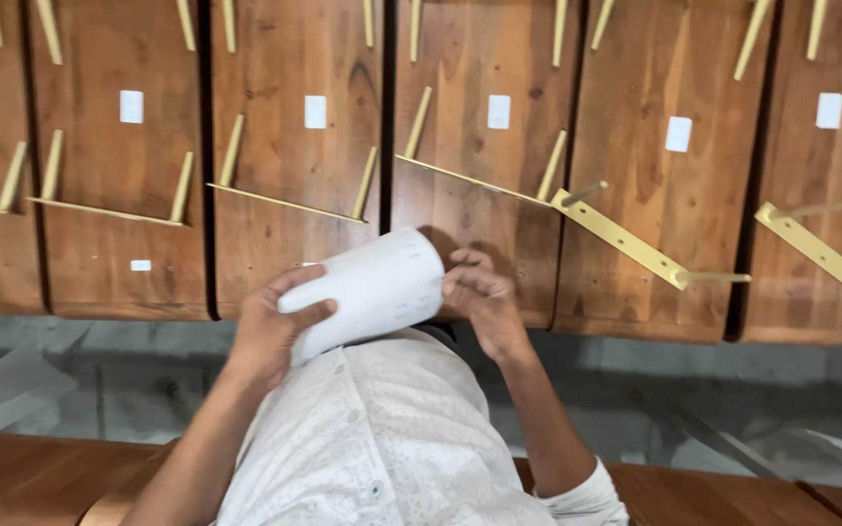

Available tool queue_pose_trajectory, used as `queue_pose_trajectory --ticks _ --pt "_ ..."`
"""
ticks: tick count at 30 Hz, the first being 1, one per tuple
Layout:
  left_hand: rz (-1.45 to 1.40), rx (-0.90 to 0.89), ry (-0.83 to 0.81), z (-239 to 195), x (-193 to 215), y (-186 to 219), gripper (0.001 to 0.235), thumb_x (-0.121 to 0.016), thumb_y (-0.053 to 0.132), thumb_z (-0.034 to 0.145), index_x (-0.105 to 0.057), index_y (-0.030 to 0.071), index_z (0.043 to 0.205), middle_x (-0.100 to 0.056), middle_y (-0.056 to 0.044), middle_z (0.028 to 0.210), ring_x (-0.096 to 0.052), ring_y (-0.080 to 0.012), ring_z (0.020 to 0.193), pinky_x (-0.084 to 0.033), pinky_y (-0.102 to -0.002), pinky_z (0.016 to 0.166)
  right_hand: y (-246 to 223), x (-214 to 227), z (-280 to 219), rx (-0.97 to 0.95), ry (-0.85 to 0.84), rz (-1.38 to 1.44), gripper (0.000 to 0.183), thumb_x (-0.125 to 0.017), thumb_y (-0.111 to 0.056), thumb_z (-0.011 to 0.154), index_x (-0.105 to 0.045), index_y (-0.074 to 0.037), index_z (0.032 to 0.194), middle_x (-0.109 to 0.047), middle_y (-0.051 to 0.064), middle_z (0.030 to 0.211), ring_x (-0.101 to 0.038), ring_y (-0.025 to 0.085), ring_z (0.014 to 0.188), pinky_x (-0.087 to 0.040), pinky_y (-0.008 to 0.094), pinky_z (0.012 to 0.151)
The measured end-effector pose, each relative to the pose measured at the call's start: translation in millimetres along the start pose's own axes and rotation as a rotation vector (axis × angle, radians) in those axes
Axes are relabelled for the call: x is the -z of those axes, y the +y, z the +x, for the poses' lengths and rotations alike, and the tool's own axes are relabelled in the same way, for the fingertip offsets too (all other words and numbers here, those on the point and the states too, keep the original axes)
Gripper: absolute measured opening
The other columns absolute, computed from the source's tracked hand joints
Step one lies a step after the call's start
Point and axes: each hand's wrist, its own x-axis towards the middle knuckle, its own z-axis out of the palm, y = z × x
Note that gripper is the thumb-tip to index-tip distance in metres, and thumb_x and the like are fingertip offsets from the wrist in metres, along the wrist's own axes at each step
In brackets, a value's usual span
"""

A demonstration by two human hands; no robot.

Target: The person walks along rows of upside-down wooden furniture panels with gold metal legs attached, holding a paper list. They touch and check the legs on each panel and press small white stickers onto the panels as they move down the row.

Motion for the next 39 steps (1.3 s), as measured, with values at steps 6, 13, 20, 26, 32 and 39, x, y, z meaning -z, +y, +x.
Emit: queue_pose_trajectory --ticks 6,13,20,26,32,39 --pt "-0.103 0.115 0.16 -10 26 10 0.053 -0.075 -0.011 0.075 -0.066 -0.004 0.126 -0.074 -0.014 0.114 -0.071 -0.0195 0.096 -0.06 -0.03 0.082 113 115 8 0.151 0.427 -0.012 0.011 -0.075 0.002 0.087 -0.075 -0.001 0.098 -0.066 0.001 0.107 -0.067 0.01 0.098 -0.054 0.024 0.088" --pt "-0.05 0.12 0.254 -19 46 2 0.054 -0.076 -0.01 0.076 -0.065 -0.005 0.129 -0.073 -0.018 0.117 -0.071 -0.0198 0.098 -0.06 -0.031 0.085 200 173 34 -0.044 0.46 -0.384 0.012 -0.078 -0.004 0.083 -0.076 0.0 0.094 -0.07 -0.001 0.08 -0.061 0.007 0.074 -0.048 0.023 0.068" --pt "-0.075 0.126 0.256 -22 50 -3 0.054 -0.076 -0.009 0.076 -0.064 -0.005 0.129 -0.073 -0.016 0.118 -0.071 -0.0196 0.101 -0.06 -0.032 0.088 198 155 59 -0.148 0.533 -0.717 0.012 -0.081 -0.008 0.079 -0.077 -0.002 0.09 -0.077 0.01 0.08 -0.071 0.014 0.073 -0.055 0.03 0.071" --pt "-0.064 0.134 0.272 -22 48 1 0.056 -0.076 -0.007 0.076 -0.064 -0.005 0.13 -0.073 -0.017 0.119 -0.071 -0.0196 0.103 -0.06 -0.031 0.089 179 143 57 -0.17 0.558 -0.769 0.012 -0.08 -0.007 0.079 -0.078 -0.001 0.09 -0.077 0.011 0.08 -0.072 0.017 0.073 -0.056 0.031 0.072" --pt "-0.053 0.139 0.256 -18 47 1 0.058 -0.078 -0.006 0.075 -0.064 -0.005 0.131 -0.073 -0.018 0.119 -0.072 -0.0205 0.103 -0.061 -0.032 0.09 184 135 62 -0.17 0.626 -0.766 0.01 -0.078 -0.004 0.079 -0.075 0.002 0.087 -0.076 0.014 0.079 -0.073 0.02 0.073 -0.056 0.032 0.072" --pt "-0.041 0.192 0.268 -18 46 5 0.059 -0.077 -0.006 0.074 -0.063 -0.004 0.131 -0.073 -0.02 0.119 -0.073 -0.0225 0.102 -0.062 -0.034 0.089 158 111 60 -0.045 0.664 -1.356 0.03 -0.085 -0.013 0.077 -0.072 0.003 0.098 -0.069 0.022 0.08 -0.069 0.039 0.077 -0.053 0.048 0.069"
